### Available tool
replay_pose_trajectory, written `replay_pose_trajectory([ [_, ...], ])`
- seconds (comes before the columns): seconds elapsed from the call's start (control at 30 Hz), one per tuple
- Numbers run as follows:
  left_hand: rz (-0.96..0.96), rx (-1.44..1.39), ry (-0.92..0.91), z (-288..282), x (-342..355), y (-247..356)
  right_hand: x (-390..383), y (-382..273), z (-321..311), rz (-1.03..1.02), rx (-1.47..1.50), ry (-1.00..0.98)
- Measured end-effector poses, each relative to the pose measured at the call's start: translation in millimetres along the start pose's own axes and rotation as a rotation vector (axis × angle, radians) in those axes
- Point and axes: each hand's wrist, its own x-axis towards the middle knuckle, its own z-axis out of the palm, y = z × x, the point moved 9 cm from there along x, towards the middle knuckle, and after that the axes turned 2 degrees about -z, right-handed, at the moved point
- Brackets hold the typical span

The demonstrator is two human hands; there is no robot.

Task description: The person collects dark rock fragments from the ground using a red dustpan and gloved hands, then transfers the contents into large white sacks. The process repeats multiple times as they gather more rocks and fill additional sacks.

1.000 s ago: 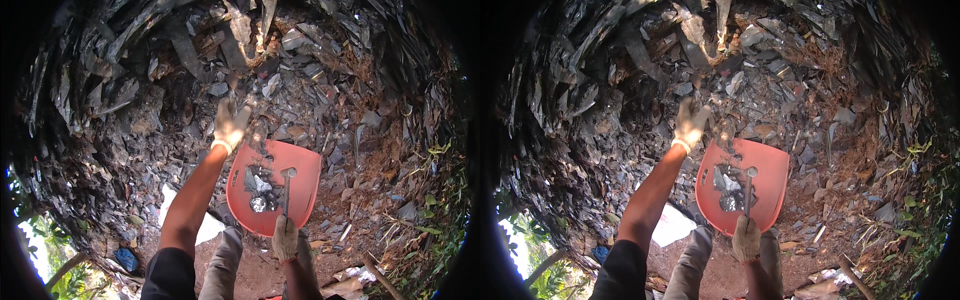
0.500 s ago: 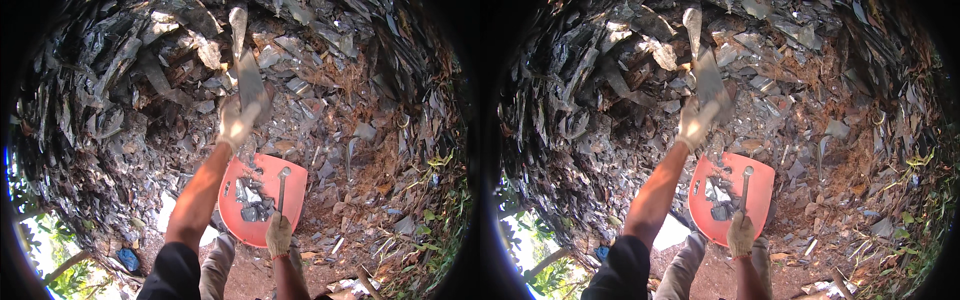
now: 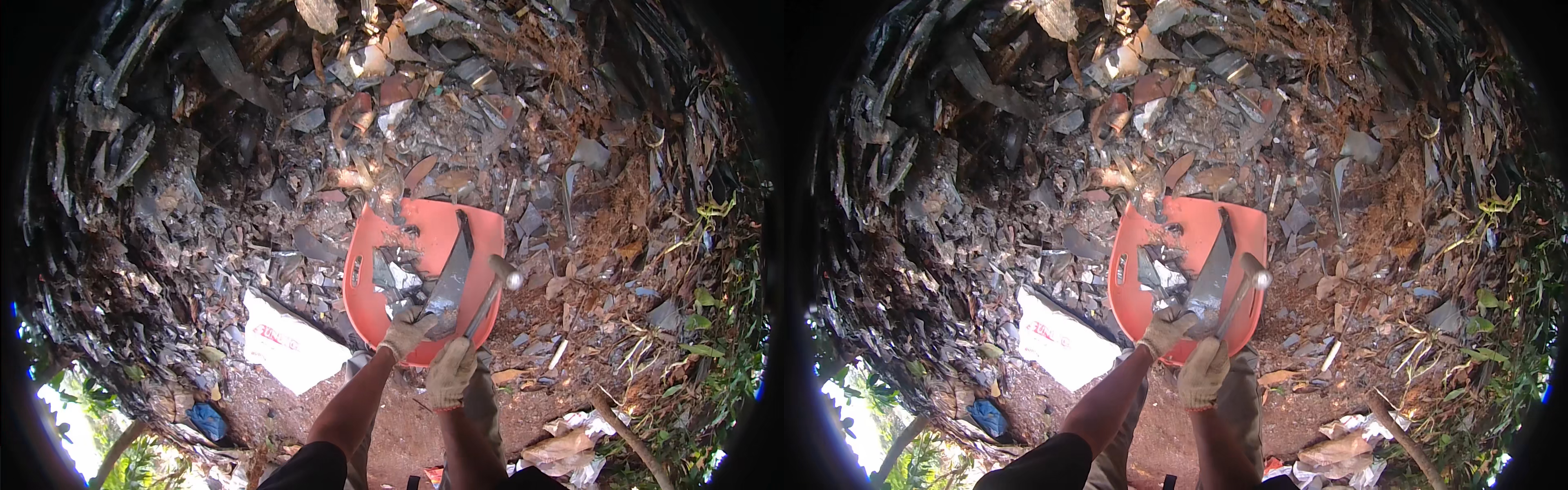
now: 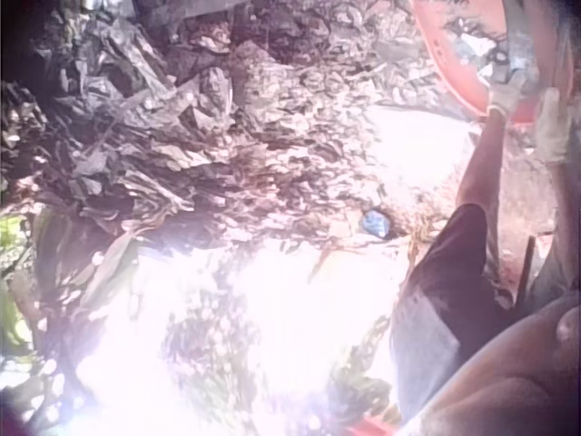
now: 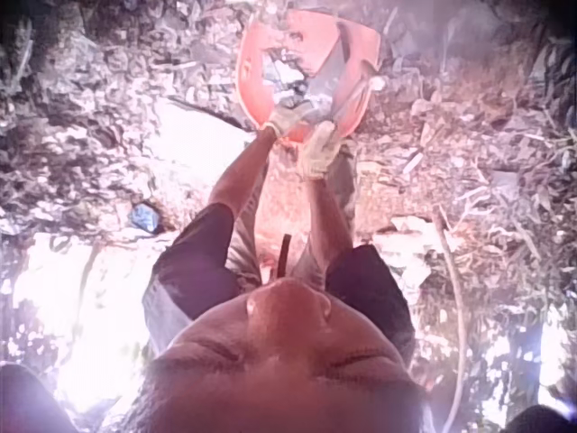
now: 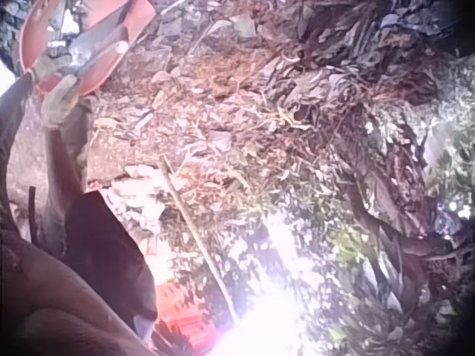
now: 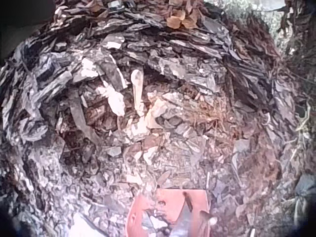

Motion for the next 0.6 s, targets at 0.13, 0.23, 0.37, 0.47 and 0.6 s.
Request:
replay_pose_trajectory([
  [0.13,-0.069,-0.142,-0.078,-0.4,-1.9,-8.3,-106.9,78.1,55.5,0.594,0.308,-0.331],
  [0.23,-0.111,-0.362,0.134,-37.1,-3.5,-33.7,-137.0,83.3,65.0,0.831,0.325,-0.514],
  [0.37,-0.143,-0.174,0.148,-61.1,-0.6,-38.5,-96.0,69.5,36.3,0.740,0.409,-0.210],
  [0.47,-0.116,0.209,0.224,-90.9,-0.6,-53.9,-21.8,36.0,27.3,0.307,0.183,-0.053],
  [0.6,0.024,0.823,0.208,-66.6,-14.5,0.3,68.6,55.7,58.5,0.099,0.115,-0.023],
])
